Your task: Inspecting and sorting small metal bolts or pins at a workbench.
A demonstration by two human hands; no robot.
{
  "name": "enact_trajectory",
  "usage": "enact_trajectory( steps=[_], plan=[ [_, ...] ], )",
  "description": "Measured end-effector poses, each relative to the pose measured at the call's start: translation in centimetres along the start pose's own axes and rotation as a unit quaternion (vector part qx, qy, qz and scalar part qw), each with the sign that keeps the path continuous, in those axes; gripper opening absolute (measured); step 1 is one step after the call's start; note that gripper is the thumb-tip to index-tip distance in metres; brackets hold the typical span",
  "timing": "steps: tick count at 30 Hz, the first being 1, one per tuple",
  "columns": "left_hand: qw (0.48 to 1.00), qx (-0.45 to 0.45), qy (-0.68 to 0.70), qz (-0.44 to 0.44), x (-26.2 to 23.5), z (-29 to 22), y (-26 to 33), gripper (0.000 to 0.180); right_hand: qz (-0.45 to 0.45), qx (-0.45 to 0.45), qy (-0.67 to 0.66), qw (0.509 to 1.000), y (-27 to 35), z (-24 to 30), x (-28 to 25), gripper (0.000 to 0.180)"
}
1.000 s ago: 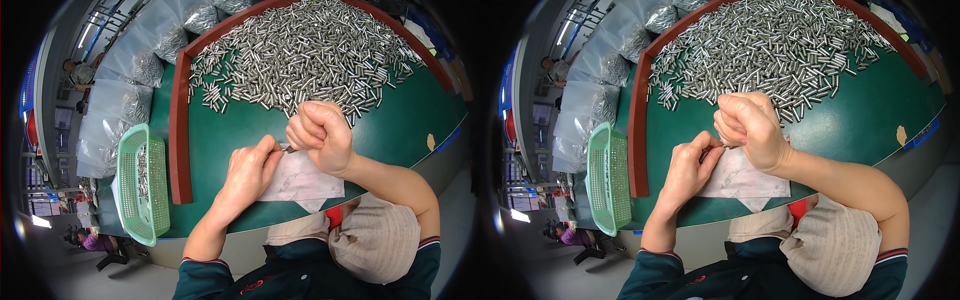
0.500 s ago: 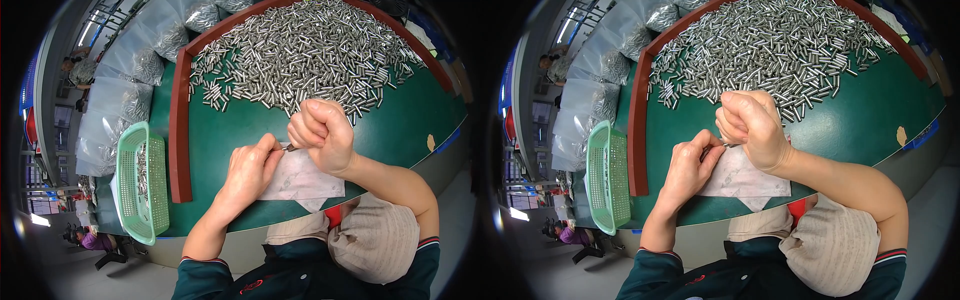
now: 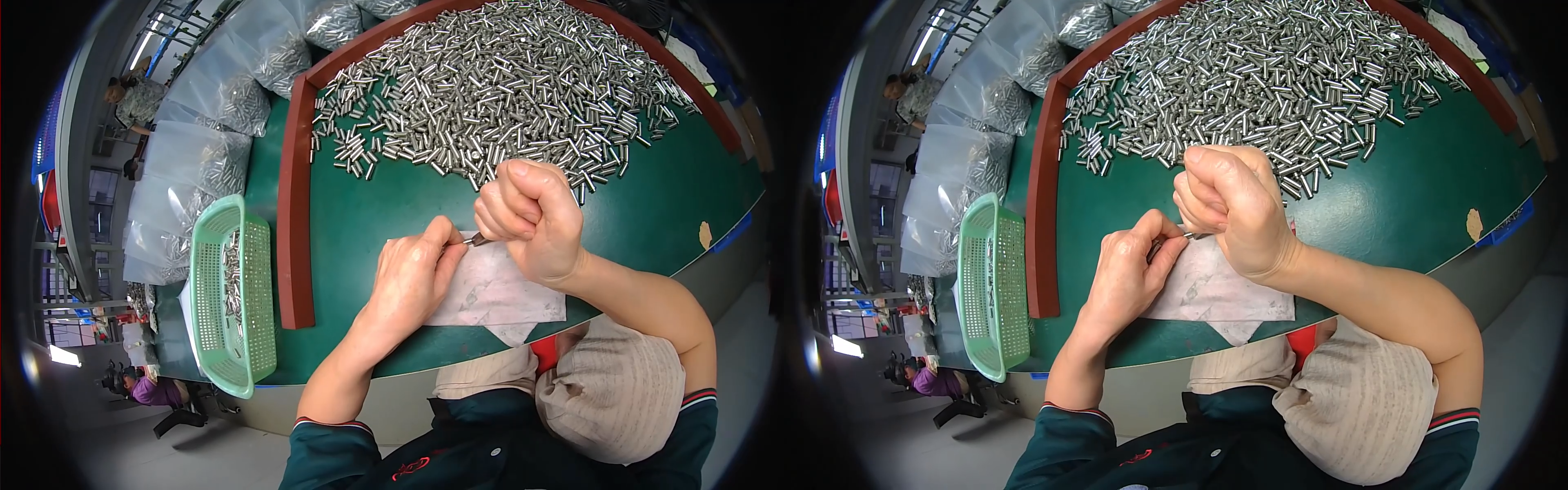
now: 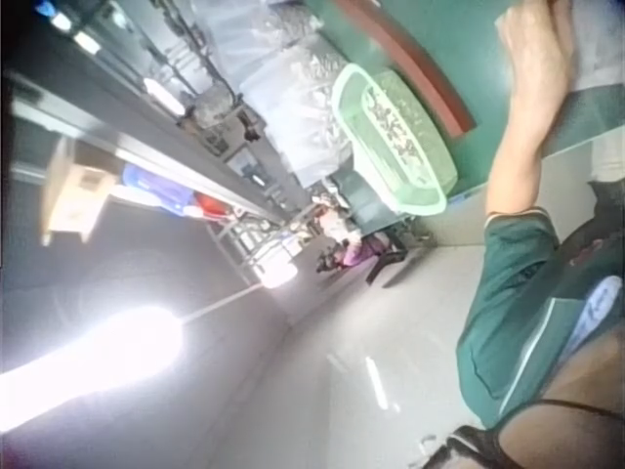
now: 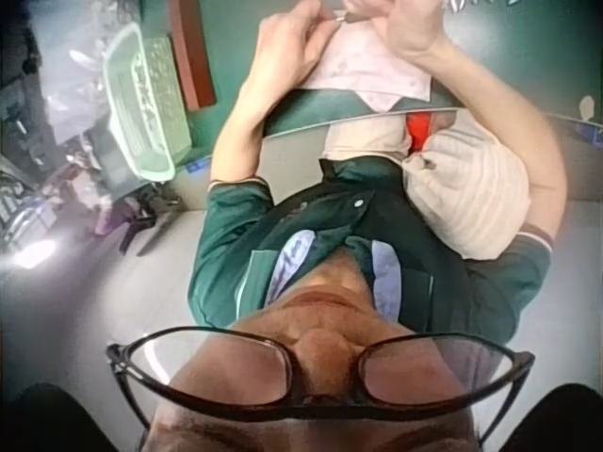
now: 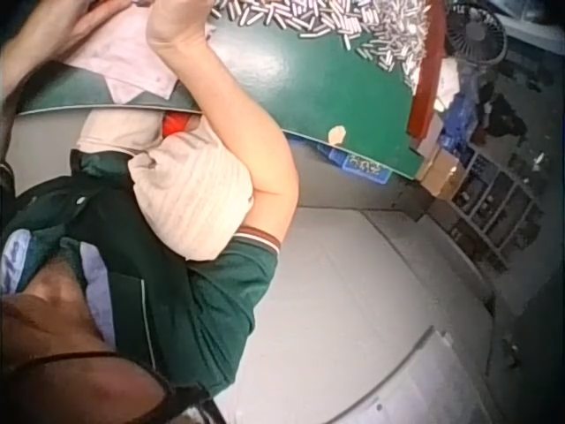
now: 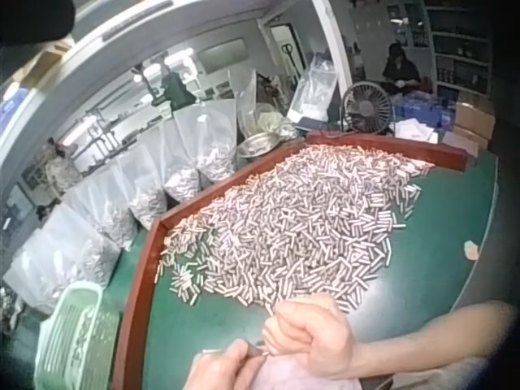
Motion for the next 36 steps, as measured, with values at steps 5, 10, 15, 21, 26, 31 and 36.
enact_trajectory(
  steps=[5,10,15,21,26,31,36],
  plan=[
    [1.000,-0.004,-0.003,0.000,-0.01,0.02,0.09,0.011,0.003,0.000,0.002,1.000,0.02,-0.10,0.06,0.038],
    [1.000,-0.006,0.012,-0.003,0.01,0.27,-0.10,0.011,-0.006,0.001,0.035,0.999,0.06,-0.31,0.22,0.037],
    [1.000,-0.002,0.010,-0.007,-0.02,0.25,0.03,0.010,-0.015,0.002,0.046,0.999,0.03,-0.18,0.49,0.038],
    [1.000,-0.002,0.020,-0.010,0.06,0.32,0.03,0.011,0.004,0.006,0.008,1.000,-0.06,-0.23,0.15,0.038],
    [1.000,-0.002,0.016,-0.007,0.09,0.26,0.04,0.011,-0.014,-0.006,0.021,1.000,-0.05,-0.17,-0.02,0.039],
    [1.000,0.000,0.021,-0.010,0.12,0.35,0.16,0.011,-0.002,0.009,0.015,1.000,0.03,-0.42,0.15,0.039],
    [1.000,0.000,0.013,-0.009,0.23,0.35,-0.01,0.011,0.001,0.000,0.000,1.000,-0.03,-0.15,-0.10,0.039]
  ],
)
Point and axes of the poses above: each hand's wrist, its own y-axis away from the middle knuckle, its own x-axis out of the palm, z = x × y, the point moved 9 cm from there along -y, towards the middle knuckle, and after that the axes turned 5 degrees about x, right-handed, at the moved point
